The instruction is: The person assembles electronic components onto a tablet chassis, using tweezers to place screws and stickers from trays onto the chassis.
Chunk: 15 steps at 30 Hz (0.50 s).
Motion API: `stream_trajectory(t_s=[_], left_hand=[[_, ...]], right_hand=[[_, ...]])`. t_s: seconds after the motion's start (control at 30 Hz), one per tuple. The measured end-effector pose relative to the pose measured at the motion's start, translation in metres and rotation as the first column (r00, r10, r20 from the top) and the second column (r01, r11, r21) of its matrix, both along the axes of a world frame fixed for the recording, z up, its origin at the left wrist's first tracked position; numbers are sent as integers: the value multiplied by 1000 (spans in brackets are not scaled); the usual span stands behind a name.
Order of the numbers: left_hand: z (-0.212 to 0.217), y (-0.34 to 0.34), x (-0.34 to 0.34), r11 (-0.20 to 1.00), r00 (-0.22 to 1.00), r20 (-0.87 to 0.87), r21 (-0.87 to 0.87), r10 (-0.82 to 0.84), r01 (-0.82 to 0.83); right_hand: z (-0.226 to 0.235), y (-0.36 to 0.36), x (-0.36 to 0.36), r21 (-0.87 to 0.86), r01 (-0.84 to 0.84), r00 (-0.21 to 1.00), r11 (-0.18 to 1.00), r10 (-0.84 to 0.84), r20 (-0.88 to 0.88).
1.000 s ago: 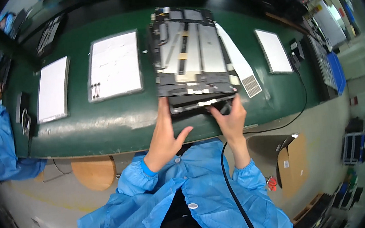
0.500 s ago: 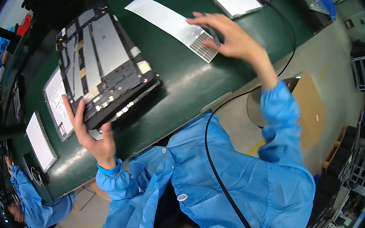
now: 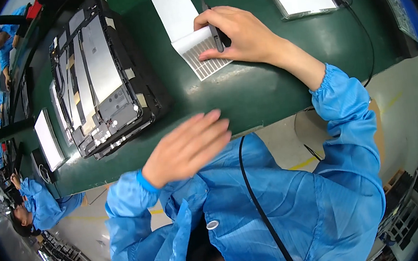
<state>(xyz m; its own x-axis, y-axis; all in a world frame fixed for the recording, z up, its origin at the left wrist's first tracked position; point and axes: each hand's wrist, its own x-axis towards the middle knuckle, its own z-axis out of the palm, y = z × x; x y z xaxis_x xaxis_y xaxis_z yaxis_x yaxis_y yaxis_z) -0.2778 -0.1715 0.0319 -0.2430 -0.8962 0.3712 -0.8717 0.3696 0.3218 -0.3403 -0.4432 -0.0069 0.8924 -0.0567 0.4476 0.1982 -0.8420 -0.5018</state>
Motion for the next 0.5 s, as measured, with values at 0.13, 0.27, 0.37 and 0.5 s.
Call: stream_trajectory(t_s=[0.13,0.27,0.37,0.5], left_hand=[[-30,-48,4,968,992,-63,236,108,-90],[-37,-50,11,970,992,-90,234,84,-61],[-48,-55,14,973,937,-338,-168,94,-158],[-55,-70,10,909,759,-631,-202,163,-364]], right_hand=[[-2,-9,-1,-96,-47,996,994,54,74],[-6,-14,-6,-161,-8,992,987,28,122],[4,-20,-9,-36,-93,993,995,95,71],[3,-26,-11,6,-268,955,963,265,135]])
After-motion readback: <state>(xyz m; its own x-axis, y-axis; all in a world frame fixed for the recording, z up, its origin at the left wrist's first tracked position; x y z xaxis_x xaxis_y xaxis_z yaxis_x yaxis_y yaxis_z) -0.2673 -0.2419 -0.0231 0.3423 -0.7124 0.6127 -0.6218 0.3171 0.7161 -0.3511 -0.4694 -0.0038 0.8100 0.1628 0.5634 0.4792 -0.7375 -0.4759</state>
